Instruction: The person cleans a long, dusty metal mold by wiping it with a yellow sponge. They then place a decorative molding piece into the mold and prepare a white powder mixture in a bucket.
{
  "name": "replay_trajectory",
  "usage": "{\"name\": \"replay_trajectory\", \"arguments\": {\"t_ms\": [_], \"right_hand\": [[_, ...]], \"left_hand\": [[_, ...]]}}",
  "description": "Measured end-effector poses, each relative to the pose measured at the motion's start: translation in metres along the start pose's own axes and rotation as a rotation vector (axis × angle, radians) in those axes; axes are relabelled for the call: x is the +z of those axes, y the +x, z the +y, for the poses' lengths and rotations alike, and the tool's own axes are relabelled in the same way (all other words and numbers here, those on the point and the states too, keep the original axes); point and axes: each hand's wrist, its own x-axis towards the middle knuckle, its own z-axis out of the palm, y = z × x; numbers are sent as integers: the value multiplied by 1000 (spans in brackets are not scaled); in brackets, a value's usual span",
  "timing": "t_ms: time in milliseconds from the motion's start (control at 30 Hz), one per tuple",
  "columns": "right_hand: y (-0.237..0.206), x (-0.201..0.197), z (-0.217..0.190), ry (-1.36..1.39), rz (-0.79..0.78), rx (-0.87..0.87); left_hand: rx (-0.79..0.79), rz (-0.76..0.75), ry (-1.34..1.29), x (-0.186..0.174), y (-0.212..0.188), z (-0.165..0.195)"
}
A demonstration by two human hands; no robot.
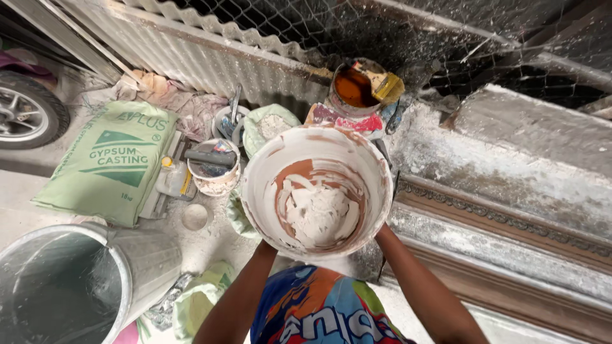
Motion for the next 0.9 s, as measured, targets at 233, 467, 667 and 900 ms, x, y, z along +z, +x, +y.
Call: {"name": "replay_trajectory", "arguments": {"t_ms": [233, 467, 667, 900], "right_hand": [[-17, -57, 3, -44, 258, -146], [-3, -30, 34, -254, 304, -277], [30, -16, 24, -244, 581, -473], [-7, -76, 10, -127, 395, -418]], "left_hand": [[-152, 195, -216, -17, -8, 37], [166, 212, 951, 27, 12, -2], [467, -304, 1485, 19, -16, 4], [-217, -90, 1263, 8, -45, 35]]}}
